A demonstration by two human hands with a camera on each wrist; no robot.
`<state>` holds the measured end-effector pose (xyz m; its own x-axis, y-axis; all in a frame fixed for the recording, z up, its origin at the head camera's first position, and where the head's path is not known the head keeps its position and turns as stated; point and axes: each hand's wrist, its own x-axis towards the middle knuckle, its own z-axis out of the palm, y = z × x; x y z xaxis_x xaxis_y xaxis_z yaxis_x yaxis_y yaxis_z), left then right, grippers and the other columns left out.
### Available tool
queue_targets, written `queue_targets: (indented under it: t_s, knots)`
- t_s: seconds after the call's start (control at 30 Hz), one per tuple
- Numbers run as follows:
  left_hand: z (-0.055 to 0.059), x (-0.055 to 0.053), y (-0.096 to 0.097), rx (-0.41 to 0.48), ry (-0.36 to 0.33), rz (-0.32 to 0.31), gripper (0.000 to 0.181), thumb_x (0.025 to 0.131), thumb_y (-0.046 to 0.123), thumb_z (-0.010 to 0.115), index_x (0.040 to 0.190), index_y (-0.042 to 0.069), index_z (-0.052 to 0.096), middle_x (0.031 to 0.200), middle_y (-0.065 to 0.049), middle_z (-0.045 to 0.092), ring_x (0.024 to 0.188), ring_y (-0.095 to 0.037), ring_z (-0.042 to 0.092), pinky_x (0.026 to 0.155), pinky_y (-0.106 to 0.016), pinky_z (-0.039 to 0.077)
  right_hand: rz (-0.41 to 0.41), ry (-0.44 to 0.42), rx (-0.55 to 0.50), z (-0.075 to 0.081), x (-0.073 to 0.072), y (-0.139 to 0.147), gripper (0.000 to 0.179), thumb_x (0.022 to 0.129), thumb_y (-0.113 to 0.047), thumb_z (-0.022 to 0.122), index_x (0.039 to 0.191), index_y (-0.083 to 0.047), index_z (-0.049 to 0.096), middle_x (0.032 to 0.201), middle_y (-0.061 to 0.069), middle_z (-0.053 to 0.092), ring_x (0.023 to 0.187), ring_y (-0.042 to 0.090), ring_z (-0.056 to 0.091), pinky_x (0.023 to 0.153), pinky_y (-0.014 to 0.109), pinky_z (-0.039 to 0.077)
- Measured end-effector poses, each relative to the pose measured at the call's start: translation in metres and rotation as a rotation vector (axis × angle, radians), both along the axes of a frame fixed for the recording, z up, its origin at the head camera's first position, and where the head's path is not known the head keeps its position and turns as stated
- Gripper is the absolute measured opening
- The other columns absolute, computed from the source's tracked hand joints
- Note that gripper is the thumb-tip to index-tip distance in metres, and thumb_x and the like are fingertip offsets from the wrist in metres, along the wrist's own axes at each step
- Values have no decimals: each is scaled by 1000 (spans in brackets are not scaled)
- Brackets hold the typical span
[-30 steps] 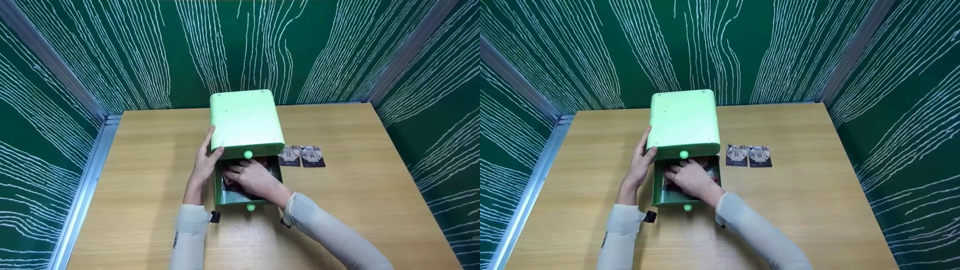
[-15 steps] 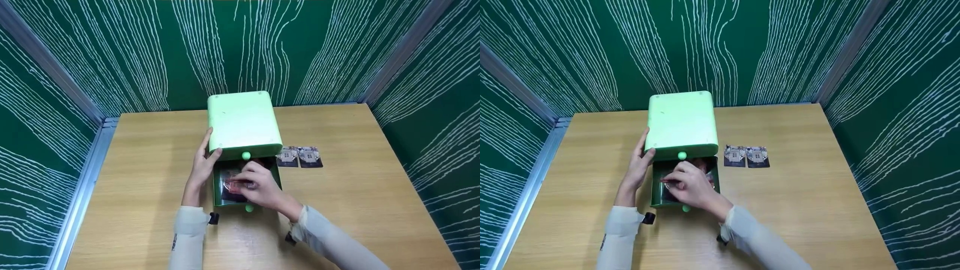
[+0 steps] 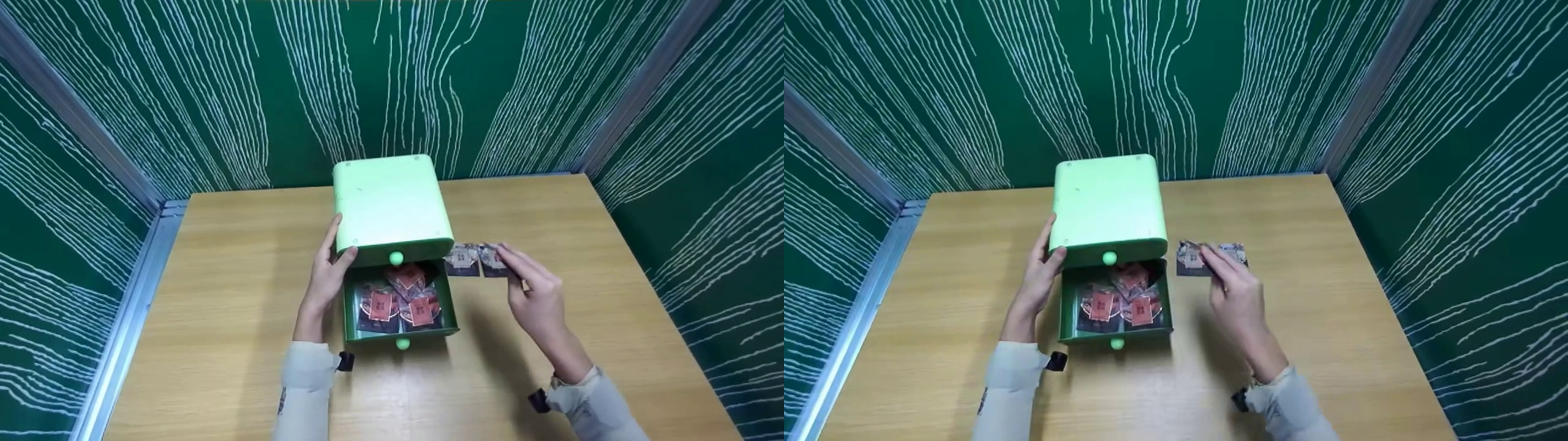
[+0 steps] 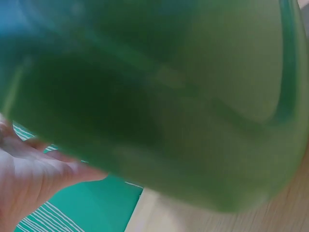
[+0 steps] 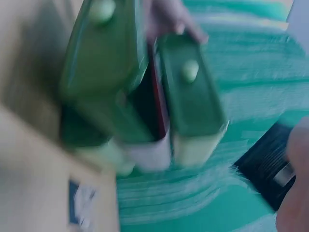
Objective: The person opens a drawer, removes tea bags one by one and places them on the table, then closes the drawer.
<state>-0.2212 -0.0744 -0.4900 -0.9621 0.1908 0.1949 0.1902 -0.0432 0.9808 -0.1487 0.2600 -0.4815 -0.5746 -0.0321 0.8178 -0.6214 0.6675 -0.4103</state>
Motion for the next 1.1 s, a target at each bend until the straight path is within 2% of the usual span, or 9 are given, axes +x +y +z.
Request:
queue_targets:
  t_s: [0.07,0.23,0.4,0.5,0.63,0.77,0.97,1.1]
  knots:
    - [-2,1,-1,-1,-5,5,67,99,15,57,156,15,22,161,-6,13,146,-22,9,115,-46,10,-77,-125,110,-23,-2,8,42,77,23,62,110,0,72,112,17,68,101,33,67,87,35,52]
    - [-5,0,0,18,2,10,68,99,15,57,156,14,22,161,-6,13,146,-23,9,116,-46,10,-134,-415,356,-76,-5,8,50,75,15,66,121,-5,68,116,22,65,102,39,64,84,49,52]
    - [-5,0,3,21,-4,8,68,99,15,58,156,16,22,162,-5,12,146,-22,8,116,-45,10,-151,-575,475,-108,-8,0,47,79,11,65,124,-3,65,118,24,63,102,40,63,84,52,51]
    - [-5,2,2,5,-20,5,68,98,16,58,156,17,21,162,-4,11,147,-22,8,116,-45,10,-92,-663,530,-121,-9,-3,46,84,8,61,130,-1,60,127,25,58,112,43,57,91,53,47]
    - [-6,3,1,-3,-24,6,68,99,17,57,156,18,22,162,-3,11,146,-20,8,116,-45,10,40,-773,620,-130,-11,-5,57,84,7,56,140,5,46,143,27,42,130,49,38,103,58,34]
    - [-6,1,1,15,12,5,67,99,12,56,156,15,22,162,-6,11,146,-21,9,116,-44,11,129,-794,639,-130,-16,-2,69,78,8,59,143,9,38,147,31,33,134,53,27,107,61,25]
    - [-8,0,-1,14,32,9,67,98,10,56,156,14,21,161,-6,12,146,-21,10,116,-43,12,177,-820,639,-127,-24,2,74,78,5,64,146,5,36,150,28,32,136,50,25,109,58,22]
    - [-6,-2,2,11,38,8,67,99,10,55,156,14,21,161,-6,12,146,-21,10,116,-43,12,181,-821,649,-122,-28,8,74,78,5,64,146,5,35,150,28,31,136,50,26,109,56,24]
